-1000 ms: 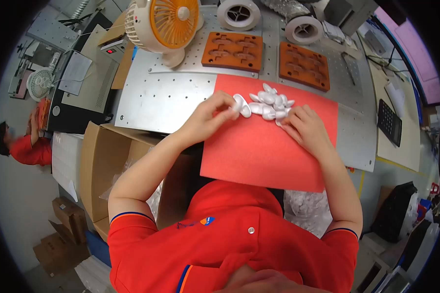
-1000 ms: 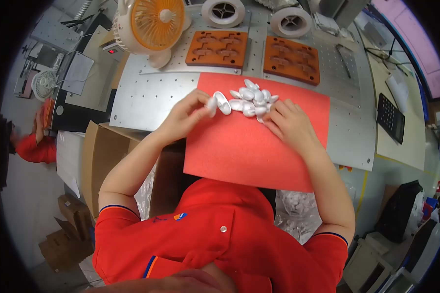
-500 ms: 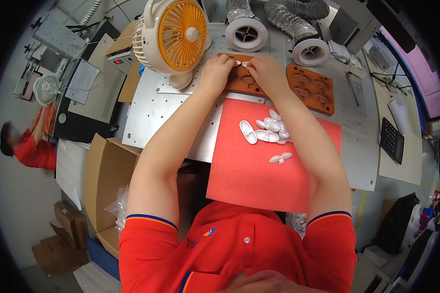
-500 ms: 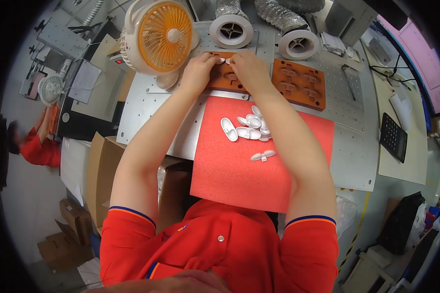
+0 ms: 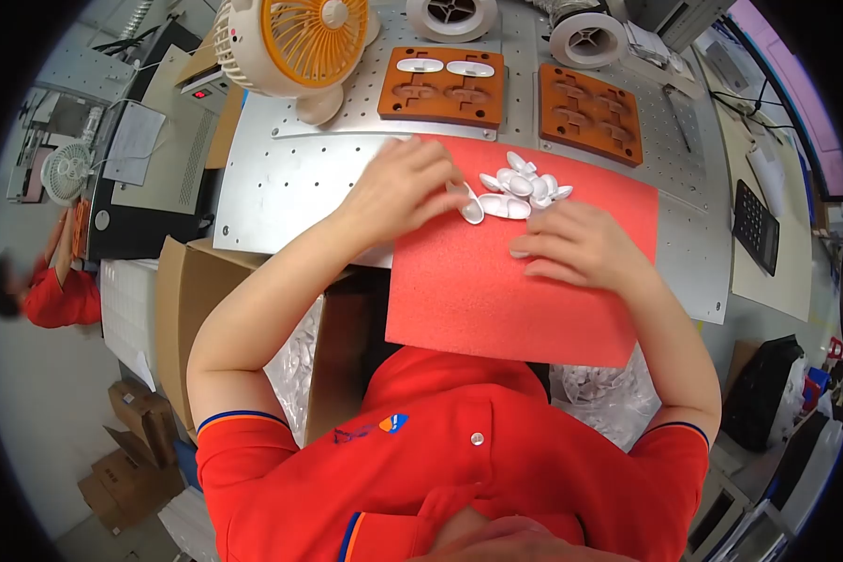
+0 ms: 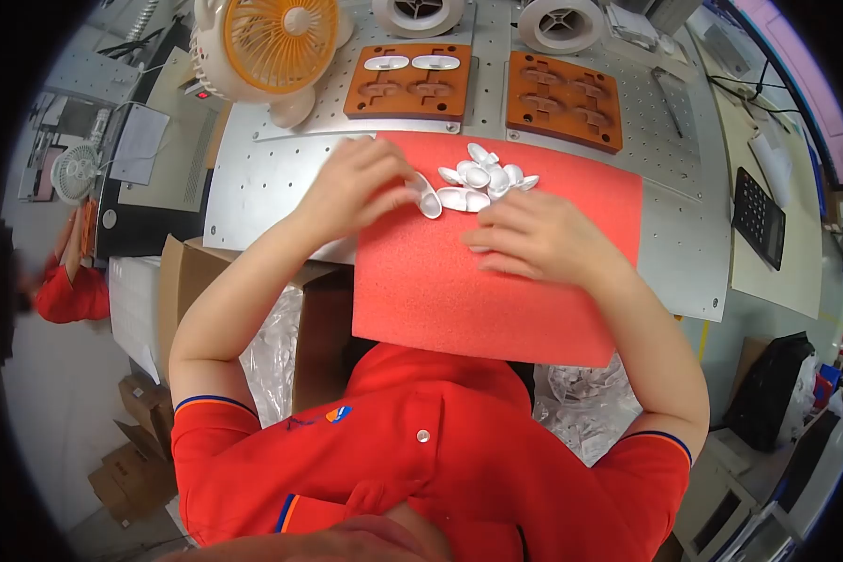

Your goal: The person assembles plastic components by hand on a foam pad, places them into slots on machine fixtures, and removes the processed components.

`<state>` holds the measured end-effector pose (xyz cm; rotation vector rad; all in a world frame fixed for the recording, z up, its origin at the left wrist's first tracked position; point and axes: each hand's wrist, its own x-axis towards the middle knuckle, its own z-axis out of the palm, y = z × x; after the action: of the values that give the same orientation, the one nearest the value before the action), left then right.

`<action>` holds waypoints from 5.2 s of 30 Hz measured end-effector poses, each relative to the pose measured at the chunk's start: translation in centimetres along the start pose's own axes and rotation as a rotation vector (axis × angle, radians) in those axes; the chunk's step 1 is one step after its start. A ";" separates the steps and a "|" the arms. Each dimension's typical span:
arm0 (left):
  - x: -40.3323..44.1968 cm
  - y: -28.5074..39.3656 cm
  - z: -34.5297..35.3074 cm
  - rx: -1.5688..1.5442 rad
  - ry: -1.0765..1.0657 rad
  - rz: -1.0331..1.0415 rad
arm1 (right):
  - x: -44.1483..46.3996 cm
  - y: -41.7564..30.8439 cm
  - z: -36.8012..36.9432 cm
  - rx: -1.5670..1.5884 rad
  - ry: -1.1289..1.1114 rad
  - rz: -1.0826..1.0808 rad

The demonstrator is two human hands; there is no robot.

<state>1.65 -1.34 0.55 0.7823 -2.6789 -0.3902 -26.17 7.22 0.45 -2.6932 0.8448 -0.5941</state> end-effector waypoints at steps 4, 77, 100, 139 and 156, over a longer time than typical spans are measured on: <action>0.2 -0.7 1.9 -0.091 -0.070 0.332 | -1.9 -0.6 2.4 -0.049 0.057 0.094; 1.5 3.8 5.0 -0.075 0.088 0.207 | -4.5 1.5 0.2 0.258 0.237 0.586; 3.4 -7.4 2.4 0.302 0.262 -0.111 | 1.3 6.4 0.4 -0.699 0.383 0.451; -1.1 6.6 4.0 -0.211 -0.104 -0.033 | -4.4 -2.5 0.2 0.312 0.323 0.560; 7.6 -3.4 5.5 0.382 0.285 -0.087 | -4.4 10.0 0.3 -0.662 0.381 0.631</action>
<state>-4.85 -7.45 -3.89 0.9787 -2.4805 0.2100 -34.18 1.90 -4.74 -2.5856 2.2116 -0.7718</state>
